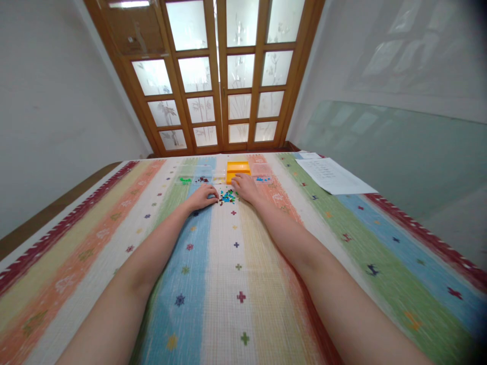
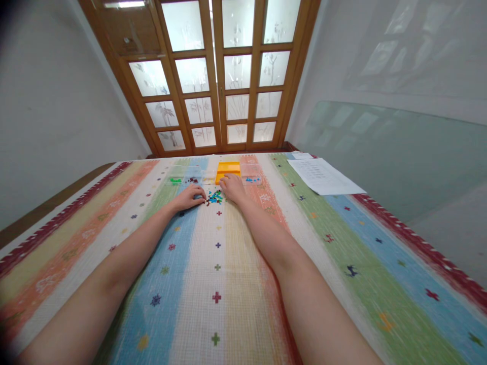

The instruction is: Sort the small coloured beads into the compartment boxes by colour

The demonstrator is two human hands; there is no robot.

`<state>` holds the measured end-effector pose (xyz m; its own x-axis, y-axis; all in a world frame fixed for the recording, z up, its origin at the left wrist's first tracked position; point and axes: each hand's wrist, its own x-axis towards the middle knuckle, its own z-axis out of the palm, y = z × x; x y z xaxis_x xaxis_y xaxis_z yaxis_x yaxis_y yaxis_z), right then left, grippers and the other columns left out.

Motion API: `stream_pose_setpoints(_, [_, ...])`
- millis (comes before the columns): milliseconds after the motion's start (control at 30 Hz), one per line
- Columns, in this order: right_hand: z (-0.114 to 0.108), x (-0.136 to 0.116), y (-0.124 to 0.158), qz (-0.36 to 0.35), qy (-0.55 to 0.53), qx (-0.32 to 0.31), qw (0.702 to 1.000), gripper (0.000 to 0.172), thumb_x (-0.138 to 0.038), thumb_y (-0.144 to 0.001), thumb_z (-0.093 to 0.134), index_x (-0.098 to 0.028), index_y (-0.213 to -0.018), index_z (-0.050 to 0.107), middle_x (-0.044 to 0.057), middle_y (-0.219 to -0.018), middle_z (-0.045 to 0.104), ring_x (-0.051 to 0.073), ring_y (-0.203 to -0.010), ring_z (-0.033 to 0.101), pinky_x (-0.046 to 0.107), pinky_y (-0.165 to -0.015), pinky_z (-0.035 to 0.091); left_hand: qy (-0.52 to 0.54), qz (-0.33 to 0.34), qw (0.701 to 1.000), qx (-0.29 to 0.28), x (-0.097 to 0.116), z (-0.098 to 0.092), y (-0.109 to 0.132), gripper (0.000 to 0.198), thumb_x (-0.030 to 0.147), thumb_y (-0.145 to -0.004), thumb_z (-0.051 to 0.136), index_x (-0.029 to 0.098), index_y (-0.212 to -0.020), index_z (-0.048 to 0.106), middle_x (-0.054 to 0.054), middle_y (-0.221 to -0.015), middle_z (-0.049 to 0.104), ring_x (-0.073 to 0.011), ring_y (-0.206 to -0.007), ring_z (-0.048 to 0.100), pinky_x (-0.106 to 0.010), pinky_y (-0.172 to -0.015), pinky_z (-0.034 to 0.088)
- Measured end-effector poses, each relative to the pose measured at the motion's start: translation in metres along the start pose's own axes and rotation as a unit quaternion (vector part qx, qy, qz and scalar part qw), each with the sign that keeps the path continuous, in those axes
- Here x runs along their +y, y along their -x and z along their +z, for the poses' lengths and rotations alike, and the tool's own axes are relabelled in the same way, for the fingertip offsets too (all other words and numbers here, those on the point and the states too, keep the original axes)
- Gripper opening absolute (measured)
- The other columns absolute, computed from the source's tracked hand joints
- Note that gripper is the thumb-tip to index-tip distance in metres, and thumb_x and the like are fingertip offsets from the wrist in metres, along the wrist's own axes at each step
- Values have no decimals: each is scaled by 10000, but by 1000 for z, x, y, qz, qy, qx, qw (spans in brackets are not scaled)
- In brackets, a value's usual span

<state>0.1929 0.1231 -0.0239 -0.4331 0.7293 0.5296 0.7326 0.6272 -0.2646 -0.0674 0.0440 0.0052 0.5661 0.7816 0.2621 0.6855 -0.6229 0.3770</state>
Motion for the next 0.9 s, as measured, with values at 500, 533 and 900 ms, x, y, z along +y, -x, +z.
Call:
stream_pose_setpoints(500, [-6, -21, 2, -74, -46, -44, 995, 328, -328, -1101, 532, -203, -1136, 833, 125, -1242, 766, 276, -1180, 648, 420, -1071, 450, -5, -18, 1000, 10, -14, 4, 2, 124, 341, -911, 680, 250, -917, 765, -63, -1060, 748, -270, -1118, 656, -430, -1098, 466])
stream_pose_setpoints(533, [-7, -21, 2, -76, -44, -46, 995, 328, -328, -1102, 531, -202, -1135, 832, 124, -1238, 767, 274, -1177, 648, 417, -1068, 448, 0, -19, 1000, 12, -14, 4, 2, 123, 339, -912, 676, 249, -913, 759, -59, -1049, 751, -267, -1110, 660, -431, -1096, 468])
stream_pose_setpoints(900, [-10, -33, 4, -98, -77, -66, 990, 234, -317, -1062, 622, -205, -1094, 825, 106, -1095, 784, 251, -1058, 660, 376, -978, 450, 55, -117, 984, 126, -11, 10, -1, 144, 348, -938, 627, 237, -988, 704, -35, -928, 742, -208, -839, 656, -352, -813, 539])
